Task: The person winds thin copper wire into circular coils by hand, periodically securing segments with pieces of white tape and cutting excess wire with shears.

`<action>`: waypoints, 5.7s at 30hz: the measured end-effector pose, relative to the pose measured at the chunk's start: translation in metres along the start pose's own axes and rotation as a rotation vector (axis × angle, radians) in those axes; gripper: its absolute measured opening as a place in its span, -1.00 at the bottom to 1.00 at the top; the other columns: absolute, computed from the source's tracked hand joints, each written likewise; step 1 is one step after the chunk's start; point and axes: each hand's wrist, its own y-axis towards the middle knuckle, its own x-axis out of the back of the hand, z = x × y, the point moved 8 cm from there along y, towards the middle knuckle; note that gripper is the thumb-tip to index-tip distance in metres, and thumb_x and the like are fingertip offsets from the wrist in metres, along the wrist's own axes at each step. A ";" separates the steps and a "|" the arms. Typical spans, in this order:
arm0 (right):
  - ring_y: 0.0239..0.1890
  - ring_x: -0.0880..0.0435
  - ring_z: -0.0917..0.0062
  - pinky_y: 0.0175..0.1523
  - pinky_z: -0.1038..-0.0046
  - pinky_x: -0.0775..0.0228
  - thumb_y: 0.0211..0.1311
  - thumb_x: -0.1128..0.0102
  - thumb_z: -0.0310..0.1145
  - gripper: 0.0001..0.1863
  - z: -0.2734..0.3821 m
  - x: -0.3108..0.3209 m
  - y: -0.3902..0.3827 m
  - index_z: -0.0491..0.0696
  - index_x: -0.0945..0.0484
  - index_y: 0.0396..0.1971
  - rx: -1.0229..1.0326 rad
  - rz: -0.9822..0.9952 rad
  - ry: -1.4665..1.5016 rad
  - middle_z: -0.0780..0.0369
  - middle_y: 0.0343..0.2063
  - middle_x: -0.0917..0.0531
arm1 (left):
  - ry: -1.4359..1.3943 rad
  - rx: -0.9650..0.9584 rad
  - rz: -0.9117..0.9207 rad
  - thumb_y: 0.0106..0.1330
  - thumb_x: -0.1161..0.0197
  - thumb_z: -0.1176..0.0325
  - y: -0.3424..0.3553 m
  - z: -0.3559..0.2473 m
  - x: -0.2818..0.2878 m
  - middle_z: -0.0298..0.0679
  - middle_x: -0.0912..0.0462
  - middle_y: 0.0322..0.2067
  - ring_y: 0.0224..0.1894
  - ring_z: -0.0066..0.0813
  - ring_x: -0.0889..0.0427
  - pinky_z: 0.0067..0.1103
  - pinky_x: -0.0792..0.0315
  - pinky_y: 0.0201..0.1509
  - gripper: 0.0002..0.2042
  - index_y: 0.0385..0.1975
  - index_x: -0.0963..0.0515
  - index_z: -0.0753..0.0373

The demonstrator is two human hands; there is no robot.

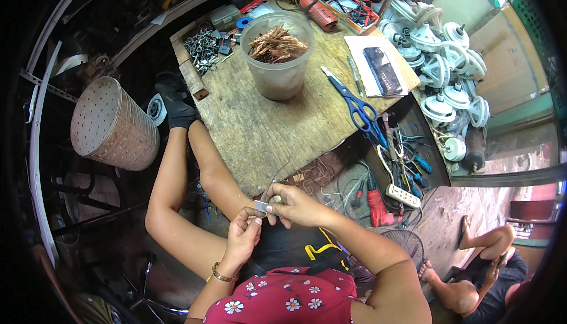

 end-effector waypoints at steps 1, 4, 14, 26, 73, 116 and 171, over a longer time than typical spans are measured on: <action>-0.70 -0.42 0.69 -0.60 0.66 -0.24 0.32 -0.02 -0.39 -0.81 0.001 0.000 0.000 -0.17 -0.38 -0.16 0.000 0.002 -0.001 0.24 -0.57 -0.56 | -0.020 0.020 0.005 0.36 -0.02 0.48 -0.001 0.000 0.000 -0.54 -0.32 -0.63 -0.62 -0.86 -0.17 -0.81 -0.04 -0.58 -0.91 -0.20 -0.40 0.30; -0.70 -0.42 0.68 -0.60 0.66 -0.24 0.31 -0.02 -0.41 -0.81 0.002 -0.001 0.000 -0.18 -0.37 -0.16 -0.003 0.005 -0.001 0.24 -0.57 -0.57 | -0.065 0.066 0.015 0.36 -0.02 0.48 -0.002 0.001 0.001 -0.55 -0.31 -0.65 -0.64 -0.86 -0.15 -0.82 -0.02 -0.60 -0.91 -0.20 -0.40 0.30; -0.72 -0.42 0.67 -0.62 0.63 -0.23 0.31 0.00 -0.43 -0.82 -0.015 0.005 0.001 -0.18 -0.36 -0.17 -0.018 -0.045 0.073 0.21 -0.57 -0.58 | 0.003 0.022 -0.011 0.36 -0.03 0.48 -0.005 -0.001 0.001 -0.54 -0.34 -0.62 -0.62 -0.88 -0.16 -0.81 -0.03 -0.59 -0.91 -0.22 -0.43 0.32; -0.70 -0.44 0.67 -0.58 0.64 -0.27 0.31 0.00 -0.41 -0.78 -0.001 0.009 -0.005 -0.17 -0.35 -0.11 -0.045 -0.005 0.024 0.25 -0.57 -0.57 | -0.174 0.150 0.012 0.39 -0.02 0.40 -0.012 0.008 -0.007 -0.53 -0.19 -0.71 -0.72 -0.81 -0.06 -0.79 0.04 -0.70 -0.92 -0.28 -0.39 0.26; -0.63 -0.55 0.62 -0.57 0.64 -0.37 0.31 -0.01 -0.44 -0.84 0.005 0.055 -0.016 -0.18 -0.37 -0.19 0.008 -0.278 0.058 0.24 -0.59 -0.58 | -0.105 -0.117 0.062 0.39 -0.02 0.21 0.008 -0.007 -0.020 -0.21 -0.58 -0.39 -0.47 -0.59 -0.51 -0.71 -0.36 -0.32 -0.66 -0.02 -0.28 0.34; -0.54 -0.53 0.65 -0.55 0.64 -0.36 0.27 -0.12 -0.34 -0.77 -0.006 0.007 -0.012 -0.17 -0.37 -0.21 0.027 -0.071 0.208 0.25 -0.56 -0.54 | 0.127 -0.236 -0.075 0.37 -0.01 0.48 0.006 -0.012 -0.022 -0.45 -0.35 -0.61 -0.57 -0.79 -0.26 -0.76 -0.16 -0.55 -0.94 -0.34 -0.34 0.30; -0.39 -0.58 0.49 -0.32 0.53 -0.45 0.17 -0.11 -0.62 -0.07 -0.012 0.020 0.000 -0.16 0.39 0.33 0.042 -0.107 0.139 0.07 -0.40 -0.59 | -0.243 0.052 -0.127 0.36 -0.08 0.31 0.032 0.004 -0.017 -0.48 -0.28 -0.64 -0.73 -0.81 -0.11 -0.84 0.01 -0.72 -0.89 -0.28 -0.37 0.19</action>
